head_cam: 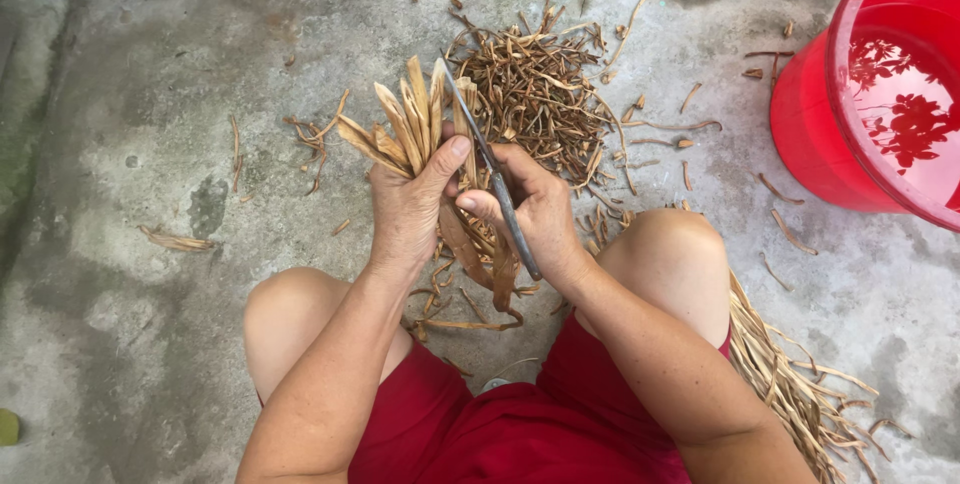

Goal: The person sits on the ground sorting through piles of dried leaf strips, using scissors to trim off dark, damaged ends and edges from the strips. Trimmed pieces are tossed aside and the lighter strips are gathered into a growing bundle on their lap.

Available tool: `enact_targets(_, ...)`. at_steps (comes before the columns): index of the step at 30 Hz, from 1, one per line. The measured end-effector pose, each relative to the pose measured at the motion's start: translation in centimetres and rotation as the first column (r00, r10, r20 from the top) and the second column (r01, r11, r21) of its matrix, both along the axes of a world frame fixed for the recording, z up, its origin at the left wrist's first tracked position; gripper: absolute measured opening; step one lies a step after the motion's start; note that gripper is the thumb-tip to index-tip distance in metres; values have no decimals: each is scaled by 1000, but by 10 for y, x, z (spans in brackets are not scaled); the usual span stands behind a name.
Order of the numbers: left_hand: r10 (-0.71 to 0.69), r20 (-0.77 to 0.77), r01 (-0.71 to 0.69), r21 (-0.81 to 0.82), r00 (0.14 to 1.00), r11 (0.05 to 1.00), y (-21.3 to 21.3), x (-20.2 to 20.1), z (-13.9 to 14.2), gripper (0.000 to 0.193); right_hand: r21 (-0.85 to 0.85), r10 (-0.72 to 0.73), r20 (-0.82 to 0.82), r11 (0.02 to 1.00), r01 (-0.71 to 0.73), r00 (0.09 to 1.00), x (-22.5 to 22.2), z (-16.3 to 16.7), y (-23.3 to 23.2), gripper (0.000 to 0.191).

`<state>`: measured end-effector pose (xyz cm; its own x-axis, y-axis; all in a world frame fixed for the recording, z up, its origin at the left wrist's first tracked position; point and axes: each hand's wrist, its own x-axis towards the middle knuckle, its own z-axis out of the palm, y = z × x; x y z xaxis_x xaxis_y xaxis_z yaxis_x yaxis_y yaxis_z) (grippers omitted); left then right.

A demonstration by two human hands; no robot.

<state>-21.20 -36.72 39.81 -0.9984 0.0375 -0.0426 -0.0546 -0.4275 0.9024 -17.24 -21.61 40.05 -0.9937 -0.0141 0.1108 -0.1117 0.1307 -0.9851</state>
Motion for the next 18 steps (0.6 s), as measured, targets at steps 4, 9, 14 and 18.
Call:
enact_targets(4, 9, -10, -9, -30, 1000, 1000, 0, 0, 3, 26, -14, 13, -6, 1000, -13, 1000, 1, -1, -1, 53)
enact_targets(9, 8, -12, -8, -24, 1000, 1000, -2, 0, 2, 25, -46, 6, 3, 999, -6, 1000, 0, -3, -3, 53)
enact_targets(14, 7, -9, -7, -37, 1000, 999, -4, -1, -1, 25, -105, 6, 8, 995, -5, 1000, 0, -8, -3, 53)
enact_targets(18, -19, -22, 17, -82, 1000, 996, -4, 0, -3, 24, -214, -19, 122, 976, 45, 992, -3, -11, 0, 46)
